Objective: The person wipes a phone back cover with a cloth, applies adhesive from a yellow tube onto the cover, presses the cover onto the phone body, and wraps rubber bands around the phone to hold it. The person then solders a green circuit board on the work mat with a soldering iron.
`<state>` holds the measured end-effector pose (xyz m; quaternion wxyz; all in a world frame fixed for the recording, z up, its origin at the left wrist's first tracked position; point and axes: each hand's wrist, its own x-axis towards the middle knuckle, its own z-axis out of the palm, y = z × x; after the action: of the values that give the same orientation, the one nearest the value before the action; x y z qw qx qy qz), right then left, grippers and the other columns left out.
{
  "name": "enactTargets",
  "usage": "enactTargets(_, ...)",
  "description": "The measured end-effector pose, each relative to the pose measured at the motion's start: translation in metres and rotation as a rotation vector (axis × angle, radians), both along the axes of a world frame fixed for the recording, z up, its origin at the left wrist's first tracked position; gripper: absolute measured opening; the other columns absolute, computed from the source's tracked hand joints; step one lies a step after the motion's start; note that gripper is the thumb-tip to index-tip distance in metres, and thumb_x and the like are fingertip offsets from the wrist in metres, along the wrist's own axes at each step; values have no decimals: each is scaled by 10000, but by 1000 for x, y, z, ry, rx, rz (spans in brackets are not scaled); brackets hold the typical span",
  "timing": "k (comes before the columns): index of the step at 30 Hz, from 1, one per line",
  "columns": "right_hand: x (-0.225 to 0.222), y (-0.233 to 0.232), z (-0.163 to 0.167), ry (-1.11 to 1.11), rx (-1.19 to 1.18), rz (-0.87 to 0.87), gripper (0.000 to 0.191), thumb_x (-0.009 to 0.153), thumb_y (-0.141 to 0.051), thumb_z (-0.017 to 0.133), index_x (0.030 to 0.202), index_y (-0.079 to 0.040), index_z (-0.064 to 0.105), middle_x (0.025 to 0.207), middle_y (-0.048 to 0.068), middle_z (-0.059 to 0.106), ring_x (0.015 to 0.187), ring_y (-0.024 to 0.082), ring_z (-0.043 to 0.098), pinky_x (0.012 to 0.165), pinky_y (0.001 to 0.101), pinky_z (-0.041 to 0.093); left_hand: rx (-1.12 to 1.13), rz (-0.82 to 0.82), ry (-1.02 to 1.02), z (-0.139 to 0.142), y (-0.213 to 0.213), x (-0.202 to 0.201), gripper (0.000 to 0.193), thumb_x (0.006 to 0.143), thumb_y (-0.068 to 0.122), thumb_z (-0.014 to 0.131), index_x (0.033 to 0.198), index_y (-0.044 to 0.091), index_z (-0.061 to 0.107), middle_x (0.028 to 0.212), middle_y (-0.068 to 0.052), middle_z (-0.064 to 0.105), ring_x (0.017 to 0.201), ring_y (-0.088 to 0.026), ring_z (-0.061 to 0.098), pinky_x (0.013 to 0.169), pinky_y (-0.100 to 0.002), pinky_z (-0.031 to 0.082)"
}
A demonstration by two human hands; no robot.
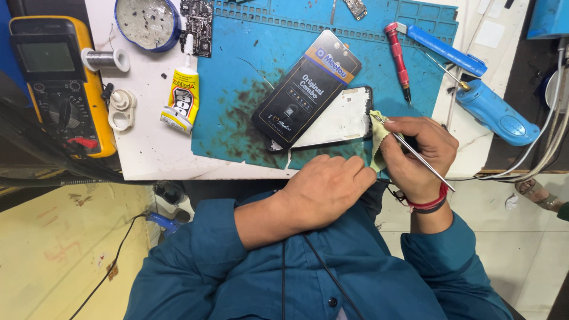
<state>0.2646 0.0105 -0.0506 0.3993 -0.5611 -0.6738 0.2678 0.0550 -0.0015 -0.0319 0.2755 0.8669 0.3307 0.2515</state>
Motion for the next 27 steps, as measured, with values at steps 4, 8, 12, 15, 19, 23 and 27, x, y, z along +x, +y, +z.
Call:
enactTargets(4, -1, 0, 1, 14, -36, -19, 132, 915, 42, 755, 1040, 5, 734, 1028, 126, 762, 848, 185, 718, 754, 265, 535, -18, -14, 4, -1, 0, 0, 120, 891, 129, 591, 1005, 98, 570, 877, -57, 520, 770, -228, 595, 687, -393, 472)
enactTargets(8, 0, 0, 0, 14, -17, -11, 110, 932, 43, 760, 1036, 12, 738, 1020, 129, 764, 883, 197, 732, 787, 273, 547, -37, -32, -3, -2, 1, 1, 121, 893, 123, 589, 1008, 92, 571, 878, -62, 525, 775, -236, 602, 685, -400, 475)
enactTargets(12, 5, -3, -3, -29, 39, 24, 162, 883, 55, 728, 1040, 13, 725, 965, 140, 750, 835, 182, 722, 764, 273, 546, -71, -47, -40, -2, 1, 1, 151, 882, 116, 598, 1025, 75, 572, 886, -81, 535, 782, -260, 608, 689, -419, 480)
enactTargets(15, 6, -11, -9, 209, 21, -119, 97, 998, 52, 745, 1024, 40, 652, 1019, 141, 716, 913, 146, 725, 807, 242, 579, -99, -45, -59, -3, 1, 1, 165, 875, 107, 604, 1032, 68, 570, 881, -88, 546, 781, -276, 614, 692, -433, 483)
enactTargets(19, 11, -16, -18, 165, 3, -160, 79, 968, 45, 717, 994, 51, 643, 971, 142, 718, 803, 97, 662, 739, 205, 528, -135, -72, -83, -6, 0, 0, 205, 847, 103, 605, 1041, 56, 557, 881, -103, 561, 807, -303, 632, 696, -445, 489)
enactTargets(23, 10, -17, -21, 215, -15, -180, 127, 1012, -1, 759, 1020, 49, 643, 977, 120, 727, 831, 89, 672, 771, 205, 540, -199, -132, 18, -8, 1, 0, 213, 863, 99, 617, 1066, 60, 565, 858, -92, 587, 805, -310, 644, 696, -457, 500)
enactTargets(27, 13, -9, -12, 188, -22, -247, 149, 1062, -26, 776, 1116, 72, 678, 993, 113, 722, 851, 83, 649, 790, 209, 521, -205, -133, 27, -3, 3, -1, 311, 836, 93, 635, 1141, 52, 582, 889, -113, 608, 815, -318, 641, 695, -461, 504)
